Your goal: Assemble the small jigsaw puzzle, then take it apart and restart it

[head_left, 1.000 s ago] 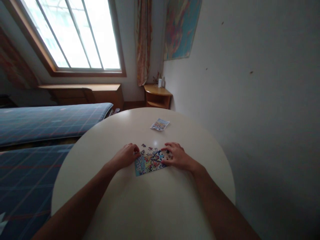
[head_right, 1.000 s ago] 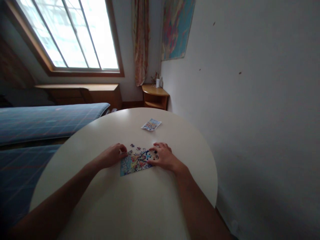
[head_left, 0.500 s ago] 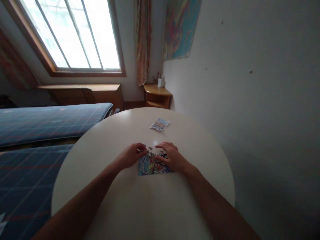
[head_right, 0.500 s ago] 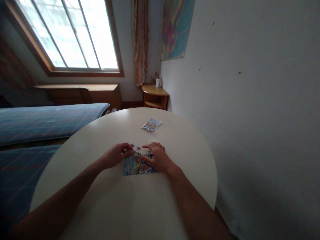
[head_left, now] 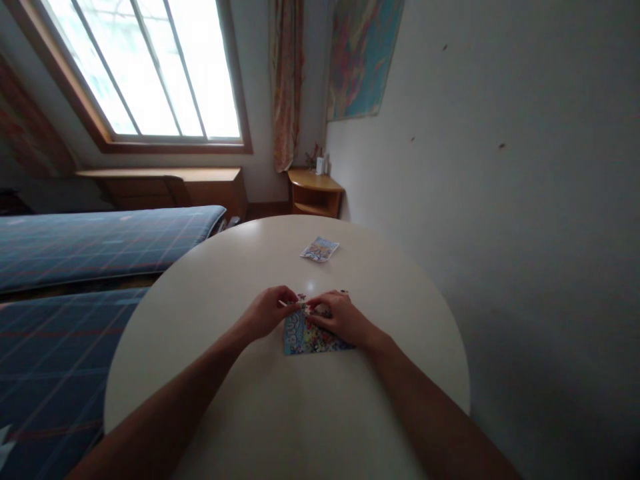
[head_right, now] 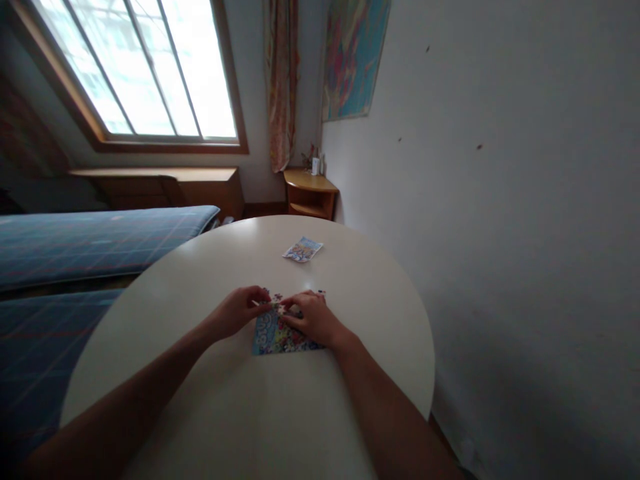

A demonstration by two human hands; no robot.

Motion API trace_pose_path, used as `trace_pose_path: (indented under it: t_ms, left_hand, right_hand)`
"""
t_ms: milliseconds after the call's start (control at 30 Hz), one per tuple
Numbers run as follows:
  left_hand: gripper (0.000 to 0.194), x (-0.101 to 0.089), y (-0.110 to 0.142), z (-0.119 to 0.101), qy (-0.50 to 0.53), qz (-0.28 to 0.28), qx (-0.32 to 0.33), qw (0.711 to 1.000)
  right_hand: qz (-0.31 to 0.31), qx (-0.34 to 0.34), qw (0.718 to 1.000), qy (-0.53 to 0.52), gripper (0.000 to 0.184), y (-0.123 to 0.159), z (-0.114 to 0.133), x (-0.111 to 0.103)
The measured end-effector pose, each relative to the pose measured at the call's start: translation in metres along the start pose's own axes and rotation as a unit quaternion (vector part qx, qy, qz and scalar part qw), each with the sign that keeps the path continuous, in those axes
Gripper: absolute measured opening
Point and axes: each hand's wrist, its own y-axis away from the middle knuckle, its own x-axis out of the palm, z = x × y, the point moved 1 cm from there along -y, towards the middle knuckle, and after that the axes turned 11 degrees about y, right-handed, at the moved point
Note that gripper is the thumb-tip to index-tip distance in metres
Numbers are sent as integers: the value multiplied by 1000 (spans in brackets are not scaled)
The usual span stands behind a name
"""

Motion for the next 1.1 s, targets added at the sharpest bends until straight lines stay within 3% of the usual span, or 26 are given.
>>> trace_pose_path:
  t_ms: [200,633,767,933,1100]
  left_hand:
    - [23,0,0,3,-10,2,-5,1000]
    - [30,0,-1,14,-8,12,-6,1000]
    - [30,-1,0,11,9,20,-24,999]
    - [31,0,0,4,37,15,-46,998]
    - [29,3,0,-1,74,5,-47,996]
  right_hand:
    - [7,6,1000,19,22,0,-10,-3]
    - [17,6,998,53,18,2,-9,-4]
    - [-1,41,999,27,13,-1,-8,-5]
    - [-39,80,994,65,21,-6,-5,-4]
    - [-45,35,998,3,19,-6,9,-3]
